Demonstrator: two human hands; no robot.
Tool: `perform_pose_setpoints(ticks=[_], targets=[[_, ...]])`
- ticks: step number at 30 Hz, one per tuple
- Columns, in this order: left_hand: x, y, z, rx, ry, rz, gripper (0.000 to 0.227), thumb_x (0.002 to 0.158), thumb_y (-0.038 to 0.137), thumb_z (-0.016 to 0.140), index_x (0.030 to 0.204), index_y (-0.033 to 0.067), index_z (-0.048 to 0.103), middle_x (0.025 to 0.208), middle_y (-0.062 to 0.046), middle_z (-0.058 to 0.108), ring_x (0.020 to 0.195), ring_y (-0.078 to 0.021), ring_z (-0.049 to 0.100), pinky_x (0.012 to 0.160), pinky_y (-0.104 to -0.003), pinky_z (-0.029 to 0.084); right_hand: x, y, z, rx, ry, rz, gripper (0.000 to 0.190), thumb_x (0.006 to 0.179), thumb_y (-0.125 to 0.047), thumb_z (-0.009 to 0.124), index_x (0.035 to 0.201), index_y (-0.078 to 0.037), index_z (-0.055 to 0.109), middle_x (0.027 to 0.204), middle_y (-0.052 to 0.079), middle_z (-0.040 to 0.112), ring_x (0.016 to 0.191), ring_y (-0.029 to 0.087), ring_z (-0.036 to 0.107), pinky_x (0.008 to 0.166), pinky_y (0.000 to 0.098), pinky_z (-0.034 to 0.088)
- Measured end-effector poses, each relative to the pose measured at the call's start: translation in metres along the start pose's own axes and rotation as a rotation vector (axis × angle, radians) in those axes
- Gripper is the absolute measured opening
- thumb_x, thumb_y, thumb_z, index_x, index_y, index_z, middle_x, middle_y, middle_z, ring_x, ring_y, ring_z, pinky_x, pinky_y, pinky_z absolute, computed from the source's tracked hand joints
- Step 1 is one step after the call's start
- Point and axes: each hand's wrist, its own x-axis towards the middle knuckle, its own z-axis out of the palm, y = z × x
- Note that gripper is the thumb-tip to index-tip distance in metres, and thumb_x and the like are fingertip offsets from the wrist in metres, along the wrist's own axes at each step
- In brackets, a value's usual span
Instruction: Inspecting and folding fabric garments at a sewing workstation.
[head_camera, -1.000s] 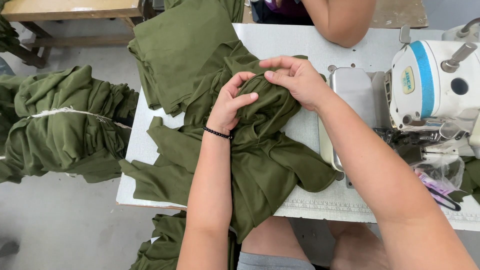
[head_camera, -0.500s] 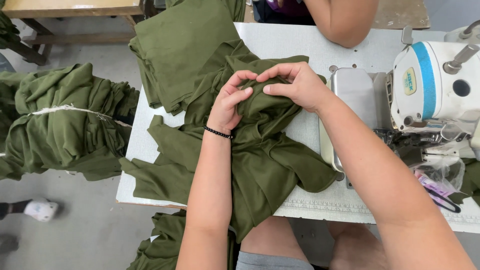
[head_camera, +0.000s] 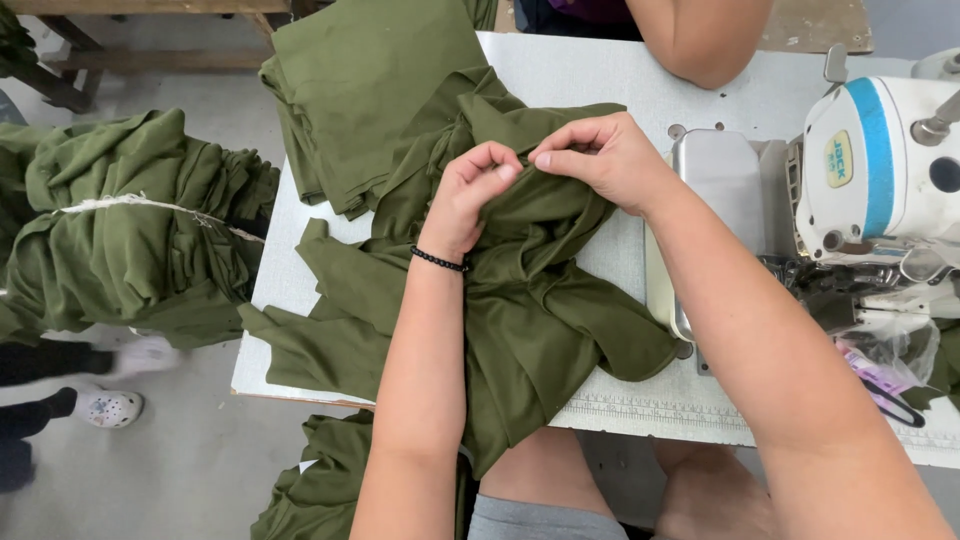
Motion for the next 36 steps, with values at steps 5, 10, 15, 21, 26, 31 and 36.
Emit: perform_pose_setpoints(ticks=[5, 10, 15, 21, 26, 31, 36], targets=[[-0.004, 0.010, 0.013, 0.170, 0.014, 0.027, 0.022, 0.083, 0.003, 0.082, 0.102, -0.0003, 0.072, 0.084, -0.003, 0.071, 0.086, -0.0069, 0.065, 0.081, -0.027, 0.058, 0.002, 0.006, 0.001, 0.049, 0.027, 0.042, 0.014, 0.087, -0.005, 0.081, 0.100, -0.002, 0.078, 0.083, 0.010, 0.077, 0.079, 0.010, 0.074, 0.074, 0.0244, 0.066], [-0.002, -0.001, 0.002, 0.020, 0.068, -0.010, 0.018, 0.082, -0.002, 0.077, 0.100, -0.0047, 0.073, 0.082, -0.010, 0.074, 0.081, -0.0130, 0.072, 0.076, -0.030, 0.063, -0.003, -0.003, 0.004, 0.103, 0.005, 0.057, 0.013, 0.090, -0.003, 0.076, 0.102, 0.001, 0.076, 0.087, 0.014, 0.077, 0.081, 0.013, 0.075, 0.074, 0.0293, 0.067], [-0.003, -0.001, -0.002, 0.018, 0.025, 0.007, 0.026, 0.078, -0.008, 0.078, 0.103, -0.0046, 0.072, 0.086, -0.009, 0.075, 0.084, -0.0133, 0.072, 0.078, -0.031, 0.063, 0.001, 0.012, -0.002, 0.117, -0.016, 0.043, 0.015, 0.090, -0.001, 0.073, 0.105, 0.003, 0.076, 0.090, 0.016, 0.077, 0.084, 0.016, 0.076, 0.076, 0.0317, 0.067], [0.001, -0.015, -0.017, -0.007, -0.008, -0.001, 0.032, 0.074, -0.014, 0.069, 0.105, -0.0061, 0.070, 0.093, -0.014, 0.076, 0.088, -0.0181, 0.073, 0.081, -0.036, 0.063, -0.002, 0.007, 0.000, 0.132, -0.041, 0.035, 0.017, 0.090, 0.000, 0.071, 0.106, 0.003, 0.075, 0.092, 0.017, 0.077, 0.087, 0.016, 0.075, 0.077, 0.0319, 0.067], [0.001, -0.021, -0.025, -0.039, -0.011, 0.018, 0.039, 0.070, -0.018, 0.062, 0.107, -0.0086, 0.068, 0.099, -0.020, 0.076, 0.093, -0.0236, 0.074, 0.084, -0.039, 0.063, -0.002, 0.005, 0.002, 0.161, -0.055, 0.035, 0.017, 0.091, 0.001, 0.071, 0.108, 0.003, 0.075, 0.095, 0.018, 0.077, 0.089, 0.016, 0.075, 0.078, 0.0327, 0.067], [0.002, -0.019, -0.023, -0.076, -0.029, 0.044, 0.044, 0.074, -0.015, 0.062, 0.117, -0.0084, 0.066, 0.110, -0.021, 0.075, 0.103, -0.0247, 0.073, 0.092, -0.040, 0.060, 0.000, -0.003, 0.003, 0.026, -0.014, -0.037, 0.029, 0.084, -0.002, 0.084, 0.111, -0.001, 0.076, 0.093, 0.013, 0.077, 0.088, 0.011, 0.072, 0.077, 0.0283, 0.064], [0.004, -0.032, -0.013, -0.051, 0.070, 0.015, 0.037, 0.088, -0.010, 0.069, 0.124, -0.0052, 0.066, 0.118, -0.016, 0.074, 0.102, -0.0245, 0.074, 0.091, -0.038, 0.062, 0.002, 0.006, -0.003, -0.082, 0.079, 0.016, 0.018, 0.089, -0.008, 0.079, 0.107, -0.006, 0.078, 0.089, 0.008, 0.076, 0.083, 0.008, 0.071, 0.075, 0.0253, 0.063]])
